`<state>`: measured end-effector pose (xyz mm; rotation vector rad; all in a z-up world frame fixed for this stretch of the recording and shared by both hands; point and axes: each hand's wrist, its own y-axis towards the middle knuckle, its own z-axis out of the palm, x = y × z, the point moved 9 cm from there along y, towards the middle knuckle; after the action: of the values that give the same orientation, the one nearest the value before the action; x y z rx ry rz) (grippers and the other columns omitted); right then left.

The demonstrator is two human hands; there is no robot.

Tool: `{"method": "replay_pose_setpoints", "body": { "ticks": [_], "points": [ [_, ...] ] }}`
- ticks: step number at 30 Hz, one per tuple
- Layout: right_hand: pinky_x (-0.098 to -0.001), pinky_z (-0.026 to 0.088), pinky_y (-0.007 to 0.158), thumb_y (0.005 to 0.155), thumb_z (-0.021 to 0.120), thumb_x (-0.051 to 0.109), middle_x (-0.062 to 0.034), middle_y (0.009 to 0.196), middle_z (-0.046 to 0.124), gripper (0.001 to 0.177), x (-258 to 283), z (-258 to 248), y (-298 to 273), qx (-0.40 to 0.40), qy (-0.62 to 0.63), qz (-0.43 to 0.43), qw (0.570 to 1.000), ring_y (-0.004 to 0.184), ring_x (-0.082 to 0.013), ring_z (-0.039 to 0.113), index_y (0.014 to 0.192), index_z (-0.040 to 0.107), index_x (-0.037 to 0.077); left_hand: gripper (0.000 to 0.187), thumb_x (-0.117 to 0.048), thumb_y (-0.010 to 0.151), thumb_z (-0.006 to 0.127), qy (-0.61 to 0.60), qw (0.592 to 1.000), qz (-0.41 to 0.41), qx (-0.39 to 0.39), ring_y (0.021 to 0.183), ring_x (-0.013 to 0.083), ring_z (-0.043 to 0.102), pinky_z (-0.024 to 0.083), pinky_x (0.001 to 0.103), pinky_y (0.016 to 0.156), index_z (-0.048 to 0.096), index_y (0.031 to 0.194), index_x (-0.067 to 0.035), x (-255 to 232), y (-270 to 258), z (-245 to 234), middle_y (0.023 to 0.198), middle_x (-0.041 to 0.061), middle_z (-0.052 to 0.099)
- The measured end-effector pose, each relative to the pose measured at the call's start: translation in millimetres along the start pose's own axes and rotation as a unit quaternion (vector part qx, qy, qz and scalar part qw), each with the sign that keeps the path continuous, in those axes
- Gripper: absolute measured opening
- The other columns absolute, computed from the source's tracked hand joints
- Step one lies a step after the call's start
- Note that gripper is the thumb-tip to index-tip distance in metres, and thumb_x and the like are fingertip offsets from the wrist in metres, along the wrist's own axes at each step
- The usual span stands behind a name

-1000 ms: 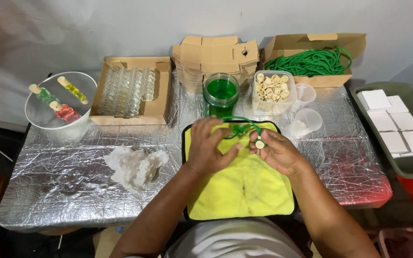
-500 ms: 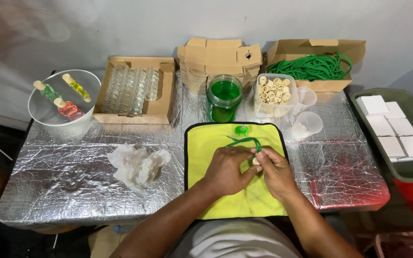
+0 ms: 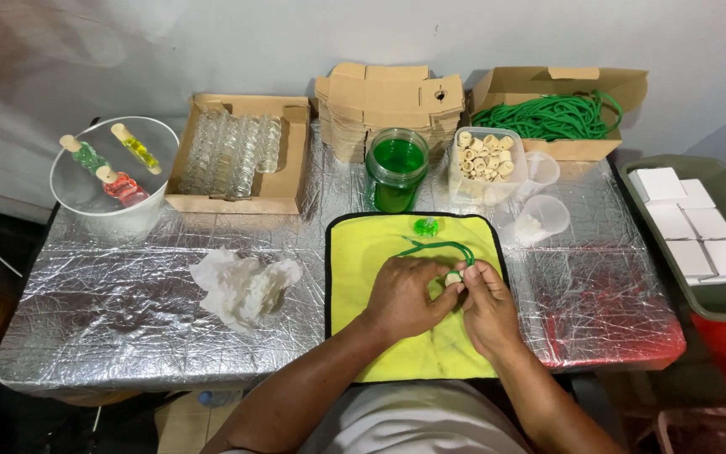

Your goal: Cleaning a small perfume bottle with a cloth and then assembling a cardboard box to package it.

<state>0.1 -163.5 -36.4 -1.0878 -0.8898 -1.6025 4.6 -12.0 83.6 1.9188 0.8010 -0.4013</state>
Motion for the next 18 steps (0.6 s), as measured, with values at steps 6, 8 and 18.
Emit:
{"method": "replay_pose_setpoints", "body": {
  "ticks": [6,8,18],
  "points": [
    [-0.0271,0.049,0.081,0.11,0.053,0.024,-0.0037,0.09,0.061,0.024,-0.6,-6.0,-0.6,-0.012,-0.01,-0.018,1.0,0.083,-0.0126,0.06,0.112,0.064,0.003,0.024,-0.027,0.082,0.078,-0.052,0.996,-0.066,0.015,0.069,0.0361,0.072,0.059,0.045,0.065,0.075,0.09,-0.004,13.3,-4.3,7.0,0.065,0.012,0.07],
    [-0.0274,0.05,0.081,0.11,0.053,0.024,-0.0042,0.089,0.061,0.024,-7.0,-11.5,2.8,-0.012,-0.005,-0.02,1.0,0.083,-0.0132,0.061,0.112,0.064,0.002,0.025,-0.027,0.081,0.079,-0.061,0.994,-0.084,0.021,0.073,0.0372,0.073,0.059,0.046,0.065,0.074,0.09,-0.004,15.6,-4.7,7.8,0.07,0.013,0.071],
    [-0.0285,0.052,0.082,0.106,0.057,0.014,-0.0039,0.089,0.066,0.013,12.3,17.5,-6.0,0.042,0.063,0.012,0.997,0.084,-0.0136,0.066,0.099,0.064,0.005,0.04,-0.039,0.09,0.059,-0.184,0.884,-0.353,0.243,0.101,0.0381,0.073,0.057,0.047,0.092,0.076,0.113,-0.012,28.6,13.1,20.9,0.09,0.014,0.077]
  ]
}}
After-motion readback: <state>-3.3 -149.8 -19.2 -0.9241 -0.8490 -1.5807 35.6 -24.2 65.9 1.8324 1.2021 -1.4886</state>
